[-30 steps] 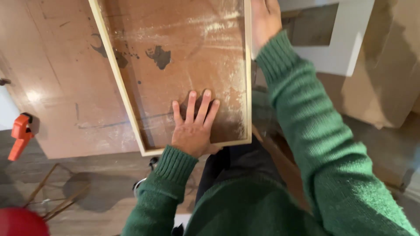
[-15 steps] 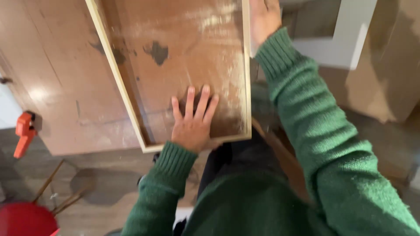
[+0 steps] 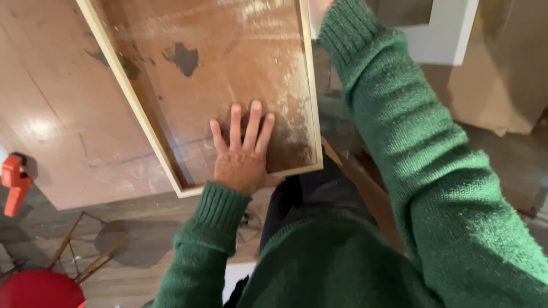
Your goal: The recorder is sanding the inner and outer edges of a wooden frame using a sanding block.
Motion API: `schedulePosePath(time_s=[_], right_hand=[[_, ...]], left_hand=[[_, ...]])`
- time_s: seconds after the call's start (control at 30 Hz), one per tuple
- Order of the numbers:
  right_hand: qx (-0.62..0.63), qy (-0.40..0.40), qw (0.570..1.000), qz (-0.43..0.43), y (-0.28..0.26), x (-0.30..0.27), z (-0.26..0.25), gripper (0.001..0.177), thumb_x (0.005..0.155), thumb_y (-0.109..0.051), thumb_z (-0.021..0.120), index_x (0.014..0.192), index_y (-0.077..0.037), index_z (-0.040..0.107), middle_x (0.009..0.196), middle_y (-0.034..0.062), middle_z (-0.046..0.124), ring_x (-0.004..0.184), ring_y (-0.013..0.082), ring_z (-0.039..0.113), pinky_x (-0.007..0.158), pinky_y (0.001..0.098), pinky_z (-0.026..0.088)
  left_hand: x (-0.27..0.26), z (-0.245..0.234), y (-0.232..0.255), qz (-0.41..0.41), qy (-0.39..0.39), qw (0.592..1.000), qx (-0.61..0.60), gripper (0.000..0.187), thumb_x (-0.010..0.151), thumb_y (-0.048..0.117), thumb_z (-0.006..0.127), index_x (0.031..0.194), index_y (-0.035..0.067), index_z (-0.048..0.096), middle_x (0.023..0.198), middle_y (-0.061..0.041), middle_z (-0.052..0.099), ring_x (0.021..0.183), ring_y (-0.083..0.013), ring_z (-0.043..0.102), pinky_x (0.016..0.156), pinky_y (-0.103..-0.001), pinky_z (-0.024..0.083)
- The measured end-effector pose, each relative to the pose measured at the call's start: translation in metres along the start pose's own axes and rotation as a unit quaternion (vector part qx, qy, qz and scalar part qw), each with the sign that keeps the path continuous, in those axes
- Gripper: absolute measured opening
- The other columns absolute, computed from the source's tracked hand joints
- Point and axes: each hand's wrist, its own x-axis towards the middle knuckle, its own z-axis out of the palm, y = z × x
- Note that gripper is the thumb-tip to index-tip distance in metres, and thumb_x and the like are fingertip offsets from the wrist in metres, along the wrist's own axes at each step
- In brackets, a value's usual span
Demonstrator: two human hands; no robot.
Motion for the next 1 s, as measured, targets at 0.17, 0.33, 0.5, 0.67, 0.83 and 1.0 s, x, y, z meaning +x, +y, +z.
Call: schedulePosePath(time_s=[0.17,0.33,0.5,0.67,0.83,1.0], right_hand=[[-0.007,-0.018,0.998,0.061,-0.069,-0.098,0.024,0.06,0.114,-0.026,0.037,0.164,0.004,0.022,0.165,0.019,0.036,0.15,0.0279,0.037,0.127,0.0371,0.03],[0.013,-0.022,0.994,0.103,-0.077,-0.125,0.026,0.062,0.112,-0.022,0.033,0.164,0.007,0.017,0.174,0.0209,0.02,0.164,0.0318,0.018,0.134,0.0397,0.011],[-0.115,-0.012,0.992,-0.048,-0.088,-0.062,0.026,0.05,0.119,-0.019,0.036,0.165,-0.003,0.025,0.158,0.0238,0.046,0.145,0.0333,0.052,0.122,0.038,0.041],[-0.242,-0.011,0.968,-0.064,-0.115,-0.119,0.035,0.051,0.115,-0.013,0.035,0.163,0.002,0.024,0.159,0.0314,0.041,0.148,0.0418,0.045,0.125,0.0437,0.036],[-0.297,-0.008,0.953,0.053,-0.083,-0.152,0.03,0.056,0.113,-0.016,0.041,0.162,0.005,0.026,0.148,0.0298,0.052,0.134,0.0399,0.056,0.117,0.0444,0.041],[-0.54,-0.007,0.84,0.046,0.012,-0.001,0.01,0.023,0.119,-0.034,0.054,0.114,-0.013,0.06,0.103,0.0177,0.067,0.091,0.0346,0.069,0.077,0.042,0.053]], left_hand=[[0.003,-0.005,-0.002,-0.011,-0.019,1.0,-0.011,0.14,0.046,0.07,0.088,0.159,0.013,0.028,0.168,-0.013,0.01,0.154,-0.0448,0.005,0.114,-0.08,0.006],[0.003,-0.007,-0.007,-0.014,-0.032,0.999,-0.022,0.142,0.046,0.07,0.088,0.16,0.014,0.025,0.169,-0.012,0.008,0.154,-0.0448,0.003,0.114,-0.08,0.005],[-0.003,0.004,-0.003,-0.002,0.005,1.0,-0.018,0.142,0.047,0.069,0.088,0.162,0.014,0.025,0.17,-0.011,0.007,0.155,-0.0432,0.003,0.116,-0.08,0.006],[-0.003,-0.005,-0.001,0.003,0.003,1.0,-0.024,0.142,0.048,0.068,0.089,0.162,0.015,0.024,0.17,-0.01,0.005,0.156,-0.042,0.002,0.116,-0.08,0.005],[-0.008,-0.001,-0.003,-0.005,-0.009,0.999,-0.037,0.145,0.045,0.068,0.09,0.161,0.014,0.022,0.169,-0.012,0.004,0.154,-0.0427,0.0,0.116,-0.079,0.004],[-0.002,-0.002,-0.003,0.005,0.016,1.0,-0.018,0.144,0.047,0.067,0.09,0.162,0.014,0.022,0.169,-0.011,0.004,0.155,-0.0422,0.001,0.117,-0.079,0.005]])
